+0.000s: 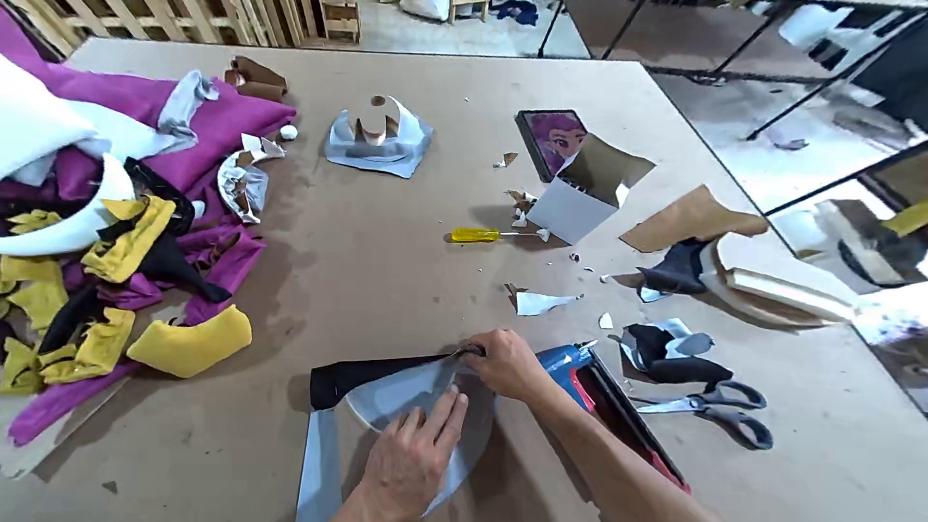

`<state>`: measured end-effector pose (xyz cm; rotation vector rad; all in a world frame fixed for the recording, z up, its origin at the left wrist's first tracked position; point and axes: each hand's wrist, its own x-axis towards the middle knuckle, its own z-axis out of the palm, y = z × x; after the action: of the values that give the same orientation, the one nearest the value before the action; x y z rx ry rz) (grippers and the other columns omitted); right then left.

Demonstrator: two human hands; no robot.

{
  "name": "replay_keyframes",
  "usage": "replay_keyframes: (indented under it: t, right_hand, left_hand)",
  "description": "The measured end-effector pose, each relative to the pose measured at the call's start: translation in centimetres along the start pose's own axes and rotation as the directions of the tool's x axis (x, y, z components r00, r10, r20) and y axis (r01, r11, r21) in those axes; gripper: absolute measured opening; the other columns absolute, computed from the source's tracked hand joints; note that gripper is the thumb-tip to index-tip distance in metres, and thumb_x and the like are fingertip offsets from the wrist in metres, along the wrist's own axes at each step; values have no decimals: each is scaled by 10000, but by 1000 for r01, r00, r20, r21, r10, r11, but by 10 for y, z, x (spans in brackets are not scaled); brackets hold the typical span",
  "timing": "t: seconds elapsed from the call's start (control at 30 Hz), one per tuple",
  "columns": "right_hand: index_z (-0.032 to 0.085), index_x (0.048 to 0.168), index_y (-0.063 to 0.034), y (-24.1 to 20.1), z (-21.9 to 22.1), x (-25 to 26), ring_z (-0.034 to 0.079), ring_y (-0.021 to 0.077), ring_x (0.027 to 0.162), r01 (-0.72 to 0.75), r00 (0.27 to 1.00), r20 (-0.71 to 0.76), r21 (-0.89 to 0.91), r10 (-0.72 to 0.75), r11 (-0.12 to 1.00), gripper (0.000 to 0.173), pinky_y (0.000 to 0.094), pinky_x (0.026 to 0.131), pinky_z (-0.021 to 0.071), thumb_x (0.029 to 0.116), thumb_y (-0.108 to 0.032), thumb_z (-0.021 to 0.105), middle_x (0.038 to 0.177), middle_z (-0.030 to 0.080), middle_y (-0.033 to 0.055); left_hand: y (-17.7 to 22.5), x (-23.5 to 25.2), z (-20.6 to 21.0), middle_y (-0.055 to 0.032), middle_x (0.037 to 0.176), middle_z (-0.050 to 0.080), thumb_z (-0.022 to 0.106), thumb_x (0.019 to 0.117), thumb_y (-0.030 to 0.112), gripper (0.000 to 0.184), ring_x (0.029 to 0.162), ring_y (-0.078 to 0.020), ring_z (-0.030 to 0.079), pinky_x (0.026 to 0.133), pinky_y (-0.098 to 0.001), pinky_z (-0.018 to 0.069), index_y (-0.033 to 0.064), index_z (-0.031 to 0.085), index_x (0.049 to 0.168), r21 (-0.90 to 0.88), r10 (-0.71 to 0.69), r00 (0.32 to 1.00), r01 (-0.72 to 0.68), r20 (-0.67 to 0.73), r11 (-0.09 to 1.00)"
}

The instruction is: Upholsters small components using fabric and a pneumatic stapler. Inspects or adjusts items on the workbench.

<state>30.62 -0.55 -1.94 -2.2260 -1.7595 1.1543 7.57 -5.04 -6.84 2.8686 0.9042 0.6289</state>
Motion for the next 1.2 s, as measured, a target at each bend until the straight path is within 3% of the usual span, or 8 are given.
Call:
replay_keyframes:
  t: [0.1,0.27,0.7,0.87,0.97,1.03,1.1,1.2]
  right_hand:
    - [740,871,-146,4,-5,6,639,212,742,-5,997,71,19,3,1000,280,496,710,505,960,-398,654,746,657,36]
    - [812,993,-203,7,-9,11,700,185,879,-15,997,70,55,11,998,175,491,820,538,958,-302,671,896,754,13]
    - [812,921,-242,7,-13,21,683,131,799,-73,993,99,92,63,993,76,458,745,534,907,-278,747,823,738,-38]
    - [811,909,-232,9,-10,19,683,102,788,-43,998,45,125,38,991,67,429,746,539,907,-260,750,817,742,-53]
    - [813,906,-209,12,-3,6,689,92,790,93,994,-71,156,-83,983,64,404,743,564,884,-217,753,839,742,-59]
    - [807,926,-176,11,8,-11,709,139,802,291,940,-196,27,-280,956,152,431,706,587,865,-154,669,862,740,-24]
    - [790,931,-148,14,27,-23,720,166,797,461,814,-300,-184,-497,868,216,399,659,598,855,-94,595,864,738,3]
    - [753,939,-121,19,45,-28,689,180,795,552,658,-305,-426,-688,717,222,339,678,566,882,-55,549,889,719,18]
  left_hand:
    - [1,-3,5,31,1452,620,501,1044,292,391,724,-152,671,568,-302,521,155,667,1370,17,4,1000,-4,20,1000]
    - [1,-3,11,43,1423,641,491,1051,304,380,793,-142,683,623,-283,530,163,682,1348,7,-4,999,4,46,1000]
    - [5,2,6,15,1469,603,538,1013,232,389,751,-147,633,591,-284,485,136,662,1369,48,-22,995,18,93,999]
    - [5,9,8,-12,1432,634,551,996,240,394,746,-169,666,571,-296,506,126,677,1351,64,-87,985,79,149,995]
    - [6,11,8,-26,1411,646,542,999,230,392,808,-176,689,593,-298,521,118,667,1353,71,-78,981,67,176,995]
    - [5,13,7,-32,1360,676,551,983,210,391,832,-182,702,607,-300,540,125,672,1345,65,-80,980,70,180,995]
    - [5,11,8,-41,1280,710,548,969,182,359,831,-188,704,616,-303,549,130,705,1288,44,-82,983,76,161,996]
    - [4,9,10,-27,1199,749,537,977,207,315,808,-194,712,610,-311,560,147,765,1186,3,-100,989,100,112,995]
